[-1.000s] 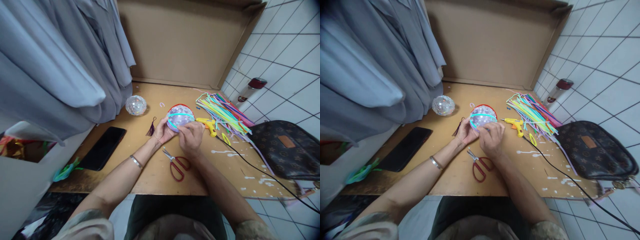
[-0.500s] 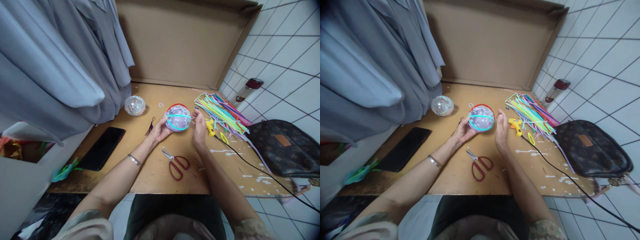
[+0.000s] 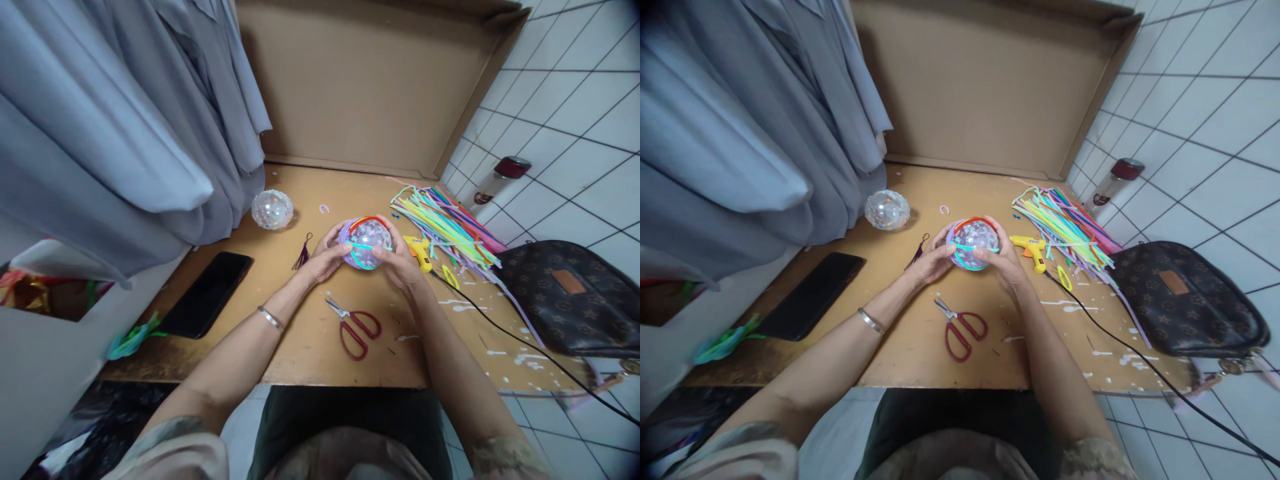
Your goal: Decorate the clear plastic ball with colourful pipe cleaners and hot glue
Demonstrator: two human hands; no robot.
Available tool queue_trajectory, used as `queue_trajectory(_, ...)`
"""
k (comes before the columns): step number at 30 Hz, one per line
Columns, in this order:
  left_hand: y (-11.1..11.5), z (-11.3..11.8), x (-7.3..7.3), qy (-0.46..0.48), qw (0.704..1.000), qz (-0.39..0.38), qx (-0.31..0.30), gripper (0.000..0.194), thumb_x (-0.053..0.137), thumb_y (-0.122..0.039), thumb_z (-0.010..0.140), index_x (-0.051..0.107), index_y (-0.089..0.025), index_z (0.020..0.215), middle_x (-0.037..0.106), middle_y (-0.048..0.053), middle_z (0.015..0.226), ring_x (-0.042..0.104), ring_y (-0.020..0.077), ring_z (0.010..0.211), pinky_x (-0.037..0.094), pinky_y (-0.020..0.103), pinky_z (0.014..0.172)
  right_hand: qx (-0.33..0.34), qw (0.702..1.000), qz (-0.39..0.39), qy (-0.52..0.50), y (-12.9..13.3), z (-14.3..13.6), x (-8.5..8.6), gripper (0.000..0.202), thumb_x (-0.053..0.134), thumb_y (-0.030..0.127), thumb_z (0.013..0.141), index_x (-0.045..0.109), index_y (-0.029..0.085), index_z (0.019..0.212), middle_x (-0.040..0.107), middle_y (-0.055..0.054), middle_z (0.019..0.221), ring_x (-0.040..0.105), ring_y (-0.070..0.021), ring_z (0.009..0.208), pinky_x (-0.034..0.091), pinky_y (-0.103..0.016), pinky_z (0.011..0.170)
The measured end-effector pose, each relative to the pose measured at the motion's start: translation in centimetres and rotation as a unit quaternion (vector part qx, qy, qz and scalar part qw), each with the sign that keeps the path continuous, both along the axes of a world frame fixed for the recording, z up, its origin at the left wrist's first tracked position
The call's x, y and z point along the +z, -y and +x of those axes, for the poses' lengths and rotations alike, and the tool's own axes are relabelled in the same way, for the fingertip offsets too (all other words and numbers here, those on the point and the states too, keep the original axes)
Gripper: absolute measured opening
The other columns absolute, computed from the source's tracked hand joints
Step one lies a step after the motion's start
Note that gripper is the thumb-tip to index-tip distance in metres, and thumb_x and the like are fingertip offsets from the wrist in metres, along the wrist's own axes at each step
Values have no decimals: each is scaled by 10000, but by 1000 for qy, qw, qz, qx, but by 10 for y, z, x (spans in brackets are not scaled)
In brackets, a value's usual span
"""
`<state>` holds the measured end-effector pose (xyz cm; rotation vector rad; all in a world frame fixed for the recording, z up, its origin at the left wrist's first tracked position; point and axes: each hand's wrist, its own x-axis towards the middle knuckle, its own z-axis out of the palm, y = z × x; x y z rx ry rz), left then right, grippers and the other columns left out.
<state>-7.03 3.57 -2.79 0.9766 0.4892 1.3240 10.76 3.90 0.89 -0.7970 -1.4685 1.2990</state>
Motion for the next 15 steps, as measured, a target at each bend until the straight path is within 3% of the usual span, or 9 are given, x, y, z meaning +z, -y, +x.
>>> queue_trajectory(7, -1, 1, -2, -12, 1000, 21, 6, 898, 939, -430, 557, 576, -263, 1362, 589, 128, 1446, 572, 338, 1312, 517, 468, 1053, 36, 999, 1, 29, -2, 6, 2, 1127, 862, 705, 510, 432, 343, 1486, 529, -92, 1507, 485, -378, 1407, 398, -568, 1196)
queue_trajectory(12, -3, 2, -5, -34, 998, 49, 18, 890, 929, -467, 568, 575, -254, 1356, 582, 137, 1454, 569, 338, 1316, 487, 493, 1089, 49, 998, -8, 38, -4, 13, 3, 1136, 888, 643, 523, 408, 334, 1506, 529, -90, 1503, 494, -373, 1402, 384, -557, 1210)
queue_trajectory(15, -6, 2, -8, -50, 996, 56, 55, 872, 933, -479, 548, 589, -235, 1311, 588, 138, 1443, 560, 335, 1327, 452, 498, 1124, 43, 997, 6, 61, -7, 15, 1, 1074, 883, 612, 569, 425, 315, 1494, 508, -93, 1519, 487, -364, 1407, 384, -548, 1214)
